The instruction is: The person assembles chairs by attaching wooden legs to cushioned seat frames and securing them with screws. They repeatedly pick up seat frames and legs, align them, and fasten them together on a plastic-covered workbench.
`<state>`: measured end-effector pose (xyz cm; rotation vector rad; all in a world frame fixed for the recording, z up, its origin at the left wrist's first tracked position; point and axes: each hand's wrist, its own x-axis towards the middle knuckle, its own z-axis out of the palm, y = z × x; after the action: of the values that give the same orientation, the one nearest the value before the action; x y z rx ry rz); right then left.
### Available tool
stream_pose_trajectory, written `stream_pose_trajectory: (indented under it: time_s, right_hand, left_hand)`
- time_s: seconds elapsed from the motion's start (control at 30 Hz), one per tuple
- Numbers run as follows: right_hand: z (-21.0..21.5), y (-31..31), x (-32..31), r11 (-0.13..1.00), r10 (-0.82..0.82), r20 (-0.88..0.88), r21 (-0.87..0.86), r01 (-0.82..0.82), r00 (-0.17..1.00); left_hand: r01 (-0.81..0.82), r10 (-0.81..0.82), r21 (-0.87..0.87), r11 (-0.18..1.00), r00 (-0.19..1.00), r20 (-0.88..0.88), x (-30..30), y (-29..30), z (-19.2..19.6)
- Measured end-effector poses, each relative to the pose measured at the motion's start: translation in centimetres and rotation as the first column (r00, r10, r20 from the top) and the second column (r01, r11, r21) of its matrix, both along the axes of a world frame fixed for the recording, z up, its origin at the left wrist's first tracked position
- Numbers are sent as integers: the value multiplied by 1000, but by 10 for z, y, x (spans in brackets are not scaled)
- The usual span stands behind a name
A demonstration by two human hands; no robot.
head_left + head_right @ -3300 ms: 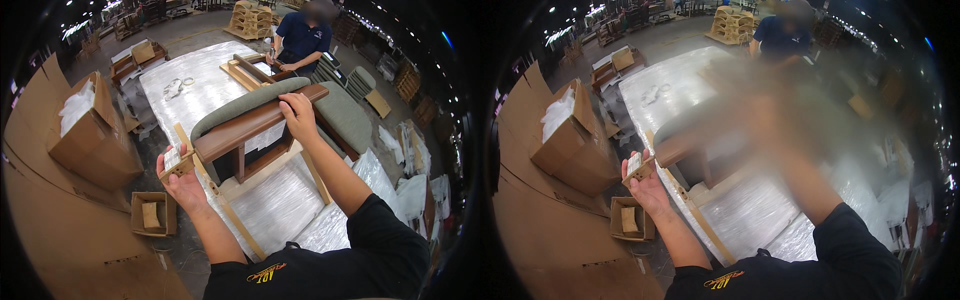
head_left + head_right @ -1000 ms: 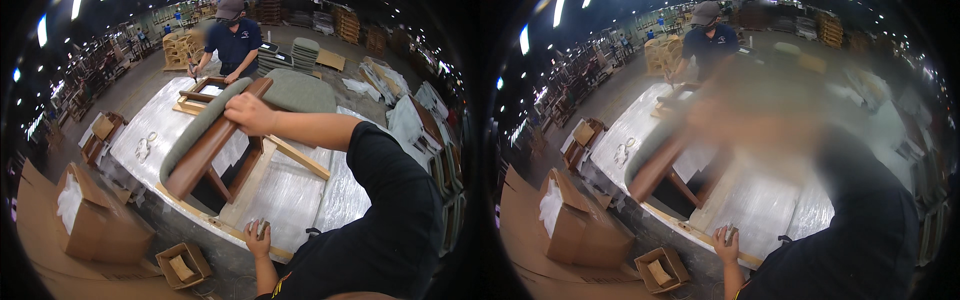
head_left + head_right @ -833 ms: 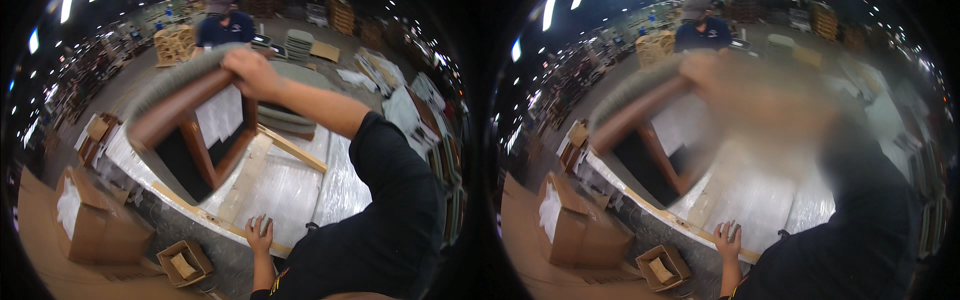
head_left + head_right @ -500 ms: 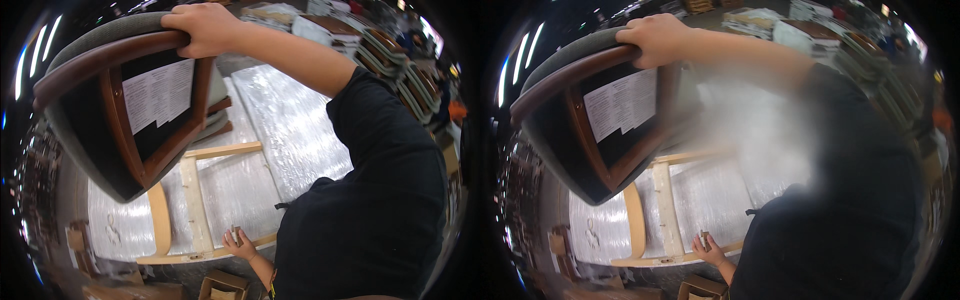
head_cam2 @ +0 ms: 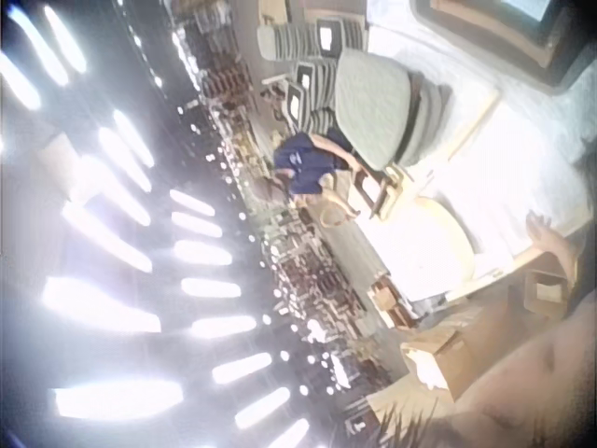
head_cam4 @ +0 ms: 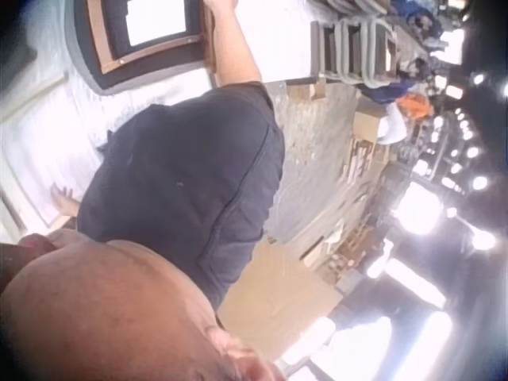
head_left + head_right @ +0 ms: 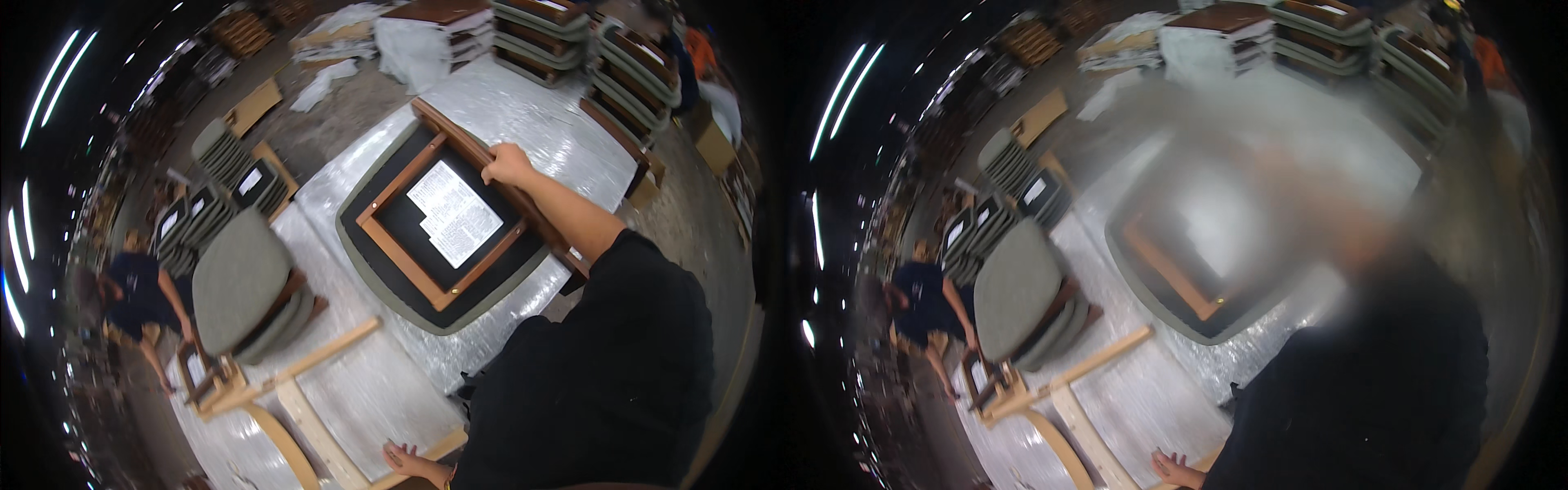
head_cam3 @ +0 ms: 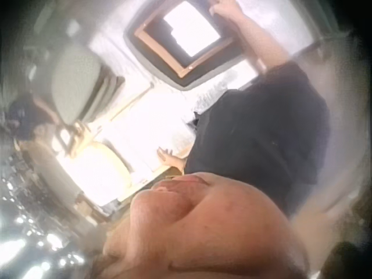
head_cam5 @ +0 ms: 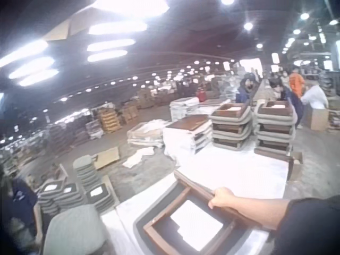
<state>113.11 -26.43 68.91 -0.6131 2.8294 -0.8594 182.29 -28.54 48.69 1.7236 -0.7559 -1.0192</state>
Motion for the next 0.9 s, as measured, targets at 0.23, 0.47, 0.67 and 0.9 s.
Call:
stream_pose_trajectory:
  time_s: [0.23,0.47,0.67,0.9]
  right_hand:
    - [-86,52,-155,816,-466,320,-204,540,825]
    - [-110,-3,-354,653,-579,463,-230,722,671]
    - [-179,-23,-430,640,-639,481,-102,762,600]
    - [-240,-20,-449,558,-550,633,-208,803,546]
  left_hand:
    - [365,-378,115,924,916,132,-154,5,81]
    - [380,-472,392,838,865,172,-220,-38,68]
    - [419,-577,482,770,779,245,-261,-65,55]
    - [452,-586,461,764,784,203,-283,-61,39]
